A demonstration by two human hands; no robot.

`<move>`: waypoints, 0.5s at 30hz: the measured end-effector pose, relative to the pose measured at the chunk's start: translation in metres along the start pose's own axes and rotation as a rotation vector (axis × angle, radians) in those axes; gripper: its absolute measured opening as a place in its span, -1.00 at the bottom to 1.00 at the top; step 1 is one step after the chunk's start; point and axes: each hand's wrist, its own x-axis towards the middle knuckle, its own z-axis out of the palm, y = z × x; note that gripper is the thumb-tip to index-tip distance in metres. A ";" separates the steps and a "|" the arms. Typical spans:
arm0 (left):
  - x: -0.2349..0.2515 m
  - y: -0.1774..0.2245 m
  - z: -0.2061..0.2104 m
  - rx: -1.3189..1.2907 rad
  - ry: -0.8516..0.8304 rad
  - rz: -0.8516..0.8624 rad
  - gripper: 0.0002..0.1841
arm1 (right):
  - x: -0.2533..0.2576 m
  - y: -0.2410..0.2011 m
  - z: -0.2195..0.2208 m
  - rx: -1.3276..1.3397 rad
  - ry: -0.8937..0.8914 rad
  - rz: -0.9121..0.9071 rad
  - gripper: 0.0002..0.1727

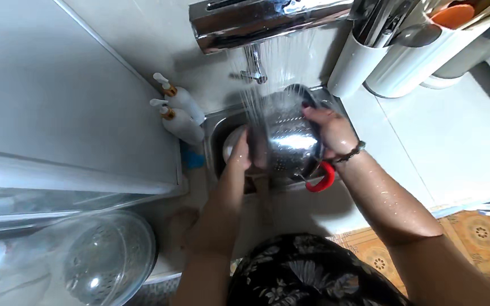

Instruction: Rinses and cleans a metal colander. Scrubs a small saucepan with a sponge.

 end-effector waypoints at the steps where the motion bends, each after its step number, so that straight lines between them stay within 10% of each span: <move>1: -0.002 -0.004 0.003 -0.080 -0.011 -0.034 -0.34 | 0.006 -0.002 -0.007 0.068 0.019 0.007 -0.75; 7: 0.018 -0.027 0.004 -0.229 0.078 -0.151 -0.30 | 0.049 0.045 -0.067 0.254 0.032 0.045 -0.52; 10: 0.012 -0.011 0.015 -0.239 0.122 -0.044 -0.51 | 0.057 0.088 -0.085 0.048 0.247 0.161 -0.46; 15: -0.006 0.016 0.031 0.090 0.175 0.194 -0.62 | 0.071 0.096 -0.084 0.052 0.096 0.233 -0.46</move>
